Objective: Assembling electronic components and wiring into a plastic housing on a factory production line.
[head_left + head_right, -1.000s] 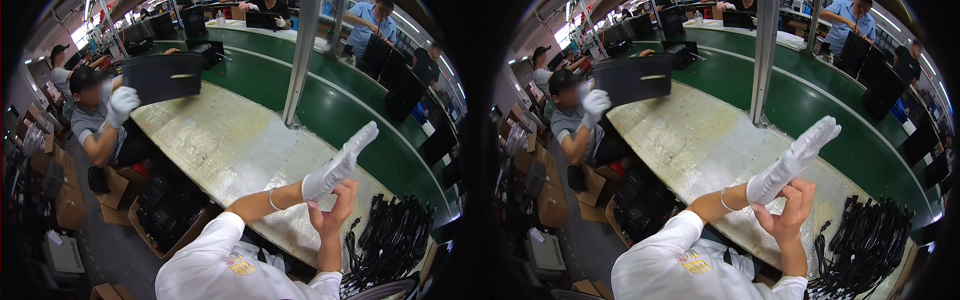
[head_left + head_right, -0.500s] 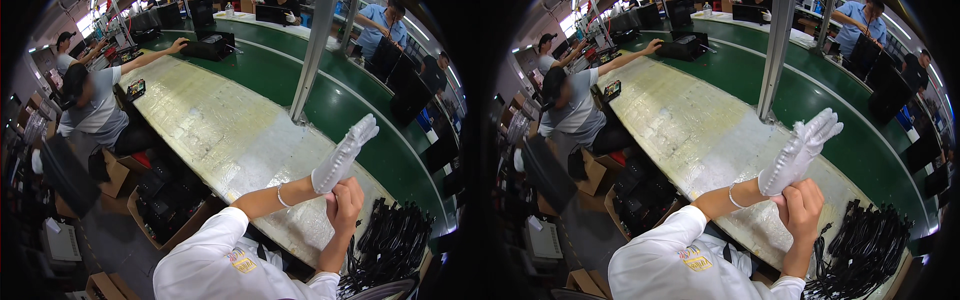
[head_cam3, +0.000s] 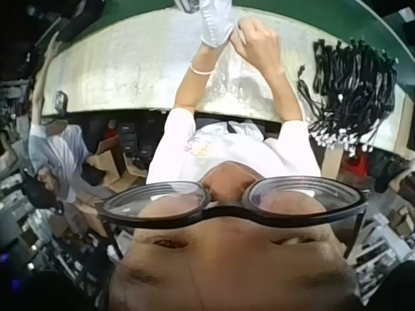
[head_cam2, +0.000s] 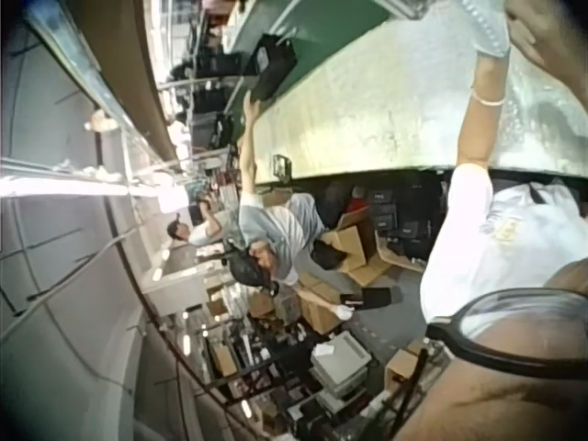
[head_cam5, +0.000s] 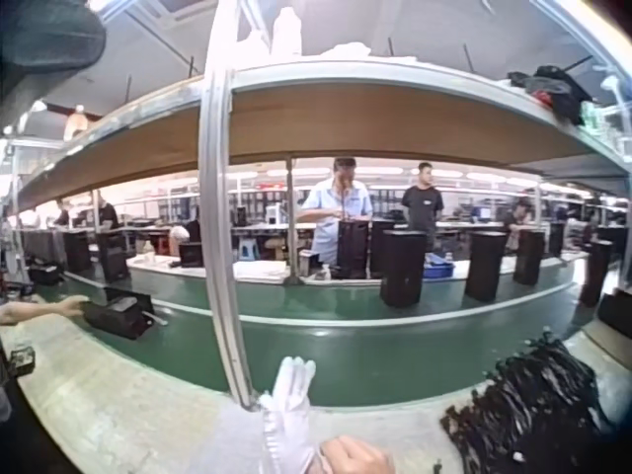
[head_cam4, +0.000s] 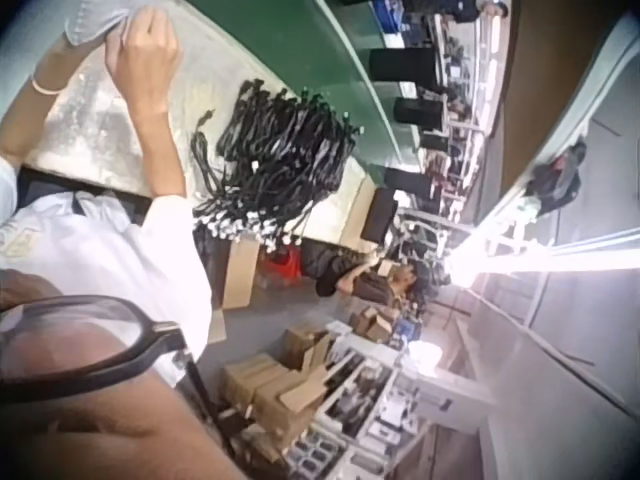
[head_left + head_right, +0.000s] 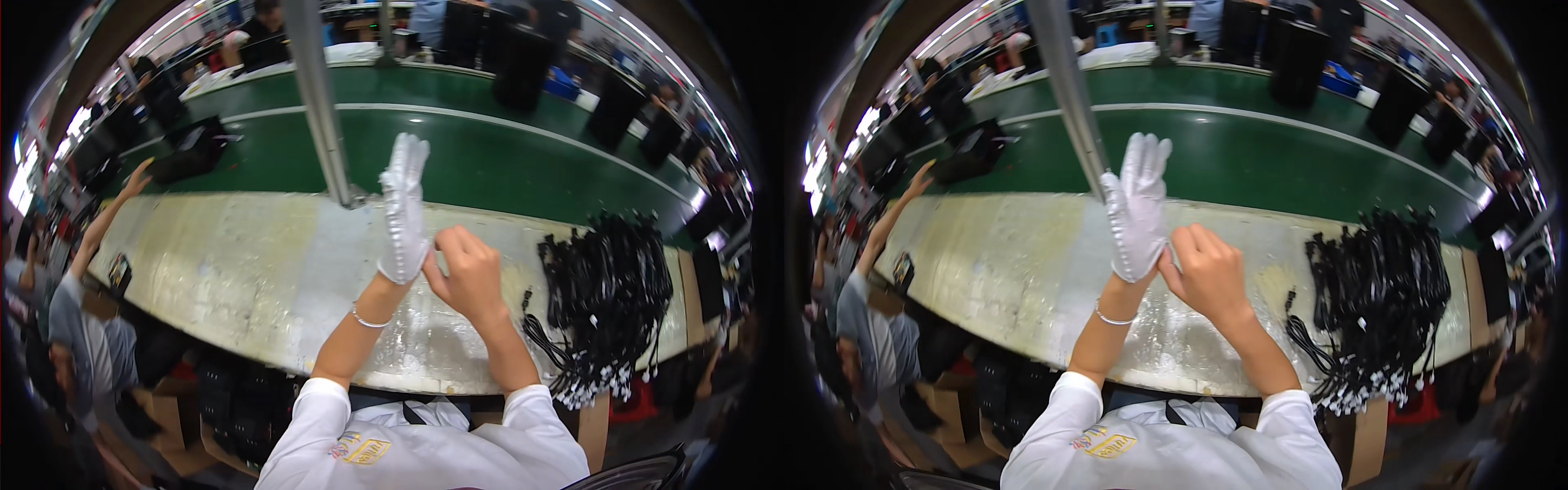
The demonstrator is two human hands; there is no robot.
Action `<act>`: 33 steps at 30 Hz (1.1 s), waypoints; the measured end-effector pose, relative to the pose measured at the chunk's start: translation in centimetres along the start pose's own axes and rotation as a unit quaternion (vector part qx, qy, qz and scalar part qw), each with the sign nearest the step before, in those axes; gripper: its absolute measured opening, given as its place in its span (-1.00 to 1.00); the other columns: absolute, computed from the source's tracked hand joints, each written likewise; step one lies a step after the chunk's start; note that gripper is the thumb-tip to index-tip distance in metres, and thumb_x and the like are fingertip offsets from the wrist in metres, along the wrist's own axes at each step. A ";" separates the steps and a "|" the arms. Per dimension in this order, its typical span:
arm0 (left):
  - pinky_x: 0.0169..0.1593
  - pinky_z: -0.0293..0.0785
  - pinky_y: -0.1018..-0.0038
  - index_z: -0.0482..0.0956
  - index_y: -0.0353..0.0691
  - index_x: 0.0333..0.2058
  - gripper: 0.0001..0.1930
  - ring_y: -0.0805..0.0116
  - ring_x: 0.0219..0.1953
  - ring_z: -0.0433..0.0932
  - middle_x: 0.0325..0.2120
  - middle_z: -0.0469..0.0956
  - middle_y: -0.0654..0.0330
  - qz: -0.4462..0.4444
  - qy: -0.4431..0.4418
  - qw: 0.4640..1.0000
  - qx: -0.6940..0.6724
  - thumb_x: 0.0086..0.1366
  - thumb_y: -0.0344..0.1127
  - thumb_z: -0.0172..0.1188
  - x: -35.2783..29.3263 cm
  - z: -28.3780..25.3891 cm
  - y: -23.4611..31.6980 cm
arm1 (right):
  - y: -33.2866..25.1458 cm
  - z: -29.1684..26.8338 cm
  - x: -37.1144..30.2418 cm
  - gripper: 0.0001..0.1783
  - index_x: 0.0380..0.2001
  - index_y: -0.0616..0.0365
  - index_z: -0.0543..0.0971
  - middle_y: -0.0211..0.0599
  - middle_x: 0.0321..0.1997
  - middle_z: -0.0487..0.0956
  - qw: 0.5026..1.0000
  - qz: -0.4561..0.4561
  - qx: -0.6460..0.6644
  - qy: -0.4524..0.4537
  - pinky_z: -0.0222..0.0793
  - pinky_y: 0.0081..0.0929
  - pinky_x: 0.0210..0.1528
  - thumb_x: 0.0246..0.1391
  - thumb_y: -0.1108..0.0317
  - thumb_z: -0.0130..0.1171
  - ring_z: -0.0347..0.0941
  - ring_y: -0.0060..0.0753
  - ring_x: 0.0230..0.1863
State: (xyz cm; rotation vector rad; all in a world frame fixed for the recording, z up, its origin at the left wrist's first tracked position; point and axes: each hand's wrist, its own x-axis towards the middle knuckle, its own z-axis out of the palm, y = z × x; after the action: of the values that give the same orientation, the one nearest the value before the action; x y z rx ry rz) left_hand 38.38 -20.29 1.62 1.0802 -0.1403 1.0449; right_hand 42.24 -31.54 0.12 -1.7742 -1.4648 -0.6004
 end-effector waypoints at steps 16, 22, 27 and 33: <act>0.34 -0.04 -0.19 0.18 0.03 0.33 -0.14 -0.19 0.32 0.13 0.32 0.17 0.04 -0.277 -0.064 0.855 -0.434 0.27 0.52 -0.34 2.0 -1.8 -0.6 | -2.0 2.5 -1.9 -0.81 -0.60 0.15 0.39 -0.22 -0.61 0.47 0.971 -0.080 0.149 -0.171 0.35 -0.20 -0.56 -0.11 0.37 0.20 0.47 -0.06 -0.58; 0.24 0.09 -0.29 0.37 0.06 0.22 -0.18 -0.12 0.25 0.24 0.22 0.34 0.12 -0.253 -0.027 0.856 -0.450 0.28 0.52 -0.40 1.9 -1.4 -0.4 | -1.5 3.3 -2.0 -0.79 -0.62 0.15 0.37 -0.26 -0.65 0.44 0.971 -0.106 0.147 -0.157 0.34 -0.24 -0.59 -0.12 0.38 0.21 0.45 -0.13 -0.62; 0.25 0.03 -0.33 0.32 0.08 0.26 -0.12 -0.07 0.27 0.21 0.24 0.32 0.13 -0.249 -0.061 0.871 -0.418 0.23 0.58 -0.43 1.6 -1.0 -0.4 | -1.2 3.4 -2.2 -0.79 -0.63 0.13 0.38 -0.28 -0.66 0.43 0.971 -0.098 0.153 -0.154 0.34 -0.25 -0.60 -0.14 0.38 0.22 0.45 -0.14 -0.62; 0.31 0.04 -0.21 0.23 -0.18 0.31 -0.05 -0.19 0.28 0.21 0.28 0.25 -0.06 -0.237 -0.134 0.857 -0.438 0.25 0.53 -0.29 1.5 -0.7 0.6 | -2.7 2.9 -2.4 -0.79 -0.61 0.12 0.41 -0.32 -0.64 0.44 0.981 -0.103 0.109 -0.123 0.38 -0.32 -0.57 -0.17 0.34 0.26 0.50 -0.23 -0.56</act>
State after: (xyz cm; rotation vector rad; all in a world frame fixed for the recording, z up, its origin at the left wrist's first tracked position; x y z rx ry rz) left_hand 38.49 -18.76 2.44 0.3654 -0.4967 0.2865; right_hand 38.75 -30.59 -2.75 -1.5796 -1.8251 -0.3134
